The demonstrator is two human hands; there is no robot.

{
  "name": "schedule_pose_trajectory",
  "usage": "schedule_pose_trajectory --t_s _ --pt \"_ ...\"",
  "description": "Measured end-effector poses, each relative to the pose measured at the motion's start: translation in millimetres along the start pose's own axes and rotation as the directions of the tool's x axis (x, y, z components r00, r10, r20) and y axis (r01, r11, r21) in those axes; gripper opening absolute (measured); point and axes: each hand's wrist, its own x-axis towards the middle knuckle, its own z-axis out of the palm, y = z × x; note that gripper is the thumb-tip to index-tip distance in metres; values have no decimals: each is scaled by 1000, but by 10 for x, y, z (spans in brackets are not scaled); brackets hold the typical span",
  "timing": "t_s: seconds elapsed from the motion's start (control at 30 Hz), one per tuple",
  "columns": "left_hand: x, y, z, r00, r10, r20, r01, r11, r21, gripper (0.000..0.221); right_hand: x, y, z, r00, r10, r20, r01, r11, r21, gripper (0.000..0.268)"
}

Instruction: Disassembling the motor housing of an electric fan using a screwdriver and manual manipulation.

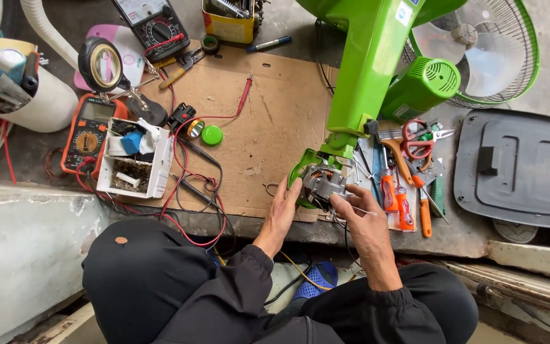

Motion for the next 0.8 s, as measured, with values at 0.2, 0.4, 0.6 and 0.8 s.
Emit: schedule_pose_trajectory --t_s 0.2,0.4,0.6,0.8 --pt "224 -344 -38 996 -3 -92 7 999 38 68 -118 -174 52 1000 -1 -3 0 1000 -23 68" --pt "407 -603 -33 992 39 -121 -28 995 96 48 -130 -309 63 994 107 19 -107 994 -12 66" --pt "256 -292 -39 992 -81 -100 83 996 16 67 -148 -374 102 990 142 -5 -142 988 -54 67" --pt "14 61 24 996 82 30 -78 991 -109 143 -70 -269 78 991 136 6 -136 991 -16 62"
